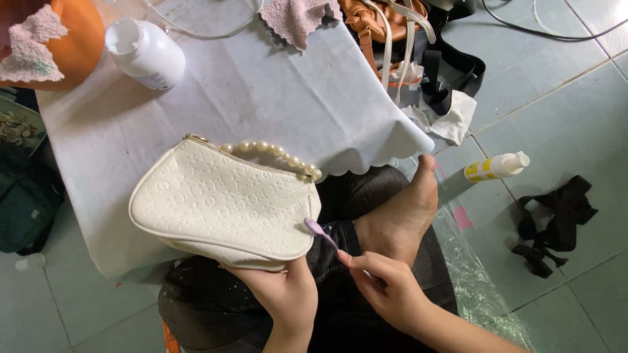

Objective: A person uses a toothbrush to scrub and clean the exterior surface of a white handbag.

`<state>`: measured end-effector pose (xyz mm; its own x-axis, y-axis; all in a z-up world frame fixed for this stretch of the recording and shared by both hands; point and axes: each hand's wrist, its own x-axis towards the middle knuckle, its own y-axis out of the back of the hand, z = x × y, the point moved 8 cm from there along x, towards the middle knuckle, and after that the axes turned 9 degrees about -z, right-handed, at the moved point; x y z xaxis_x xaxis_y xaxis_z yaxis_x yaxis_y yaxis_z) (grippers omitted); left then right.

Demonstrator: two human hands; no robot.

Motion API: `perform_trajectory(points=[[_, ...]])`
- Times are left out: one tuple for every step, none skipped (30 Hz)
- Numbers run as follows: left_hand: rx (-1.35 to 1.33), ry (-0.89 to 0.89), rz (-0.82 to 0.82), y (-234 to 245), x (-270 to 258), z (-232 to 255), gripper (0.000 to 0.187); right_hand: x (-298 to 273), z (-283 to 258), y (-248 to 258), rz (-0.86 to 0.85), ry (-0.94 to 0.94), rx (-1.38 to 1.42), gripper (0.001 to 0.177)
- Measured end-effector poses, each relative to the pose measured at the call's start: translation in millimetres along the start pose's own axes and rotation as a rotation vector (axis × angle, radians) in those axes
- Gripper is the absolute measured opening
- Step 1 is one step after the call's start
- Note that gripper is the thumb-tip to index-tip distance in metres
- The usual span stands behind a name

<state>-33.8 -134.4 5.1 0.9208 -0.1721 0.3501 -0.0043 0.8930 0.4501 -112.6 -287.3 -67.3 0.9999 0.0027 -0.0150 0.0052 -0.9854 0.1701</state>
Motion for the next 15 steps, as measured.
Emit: perform_trajectory(points=[[0.004, 0.0, 0.0, 1, 0, 0, 0.098, 2, 2, -1, -0.012, 0.01, -0.021, 0.037], [0.006, 0.0, 0.0, 1, 0, 0, 0.098, 4, 1, -1, -0.013, 0.01, -0.019, 0.037], [0.008, -0.001, 0.001, 1, 0, 0, 0.098, 5, 0, 0, -0.01, 0.003, -0.018, 0.035], [0.011, -0.003, 0.002, 1, 0, 0, 0.098, 7, 0, 1, -0.008, -0.004, -0.017, 0.032], [0.011, -0.002, 0.003, 1, 0, 0, 0.098, 9, -1, 2, -0.009, -0.004, -0.017, 0.032], [0.014, -0.002, 0.003, 0, 0, -1, 0.098, 10, 0, 2, -0.012, -0.018, -0.029, 0.033], [0.015, -0.002, 0.002, 0, 1, -1, 0.098, 11, 0, 3, -0.013, -0.032, -0.041, 0.035], [0.016, -0.002, 0.0, 0, 0, -1, 0.098, 13, -1, 4, -0.012, -0.033, -0.04, 0.035], [0.016, -0.003, -0.001, 1, 0, -2, 0.098, 15, -2, 6, -0.001, -0.036, -0.049, 0.033], [0.017, -0.004, -0.002, 1, 0, -2, 0.098, 16, -3, 7, 0.011, -0.038, -0.058, 0.032], [0.016, -0.005, -0.003, 1, 0, -2, 0.098, 19, -4, 9, 0.012, -0.038, -0.058, 0.032], [0.017, -0.006, -0.004, 1, 0, -2, 0.098, 21, -4, 11, 0.021, -0.055, -0.076, 0.028], [0.019, -0.008, -0.003, 2, 0, -2, 0.099, 24, -4, 13, 0.029, -0.07, -0.093, 0.024], [0.019, -0.008, -0.002, 2, 1, -2, 0.099, 24, -4, 14, 0.028, -0.069, -0.094, 0.024], [0.021, -0.008, -0.001, 2, 1, -3, 0.099, 23, -5, 14, 0.021, -0.074, -0.078, 0.025]])
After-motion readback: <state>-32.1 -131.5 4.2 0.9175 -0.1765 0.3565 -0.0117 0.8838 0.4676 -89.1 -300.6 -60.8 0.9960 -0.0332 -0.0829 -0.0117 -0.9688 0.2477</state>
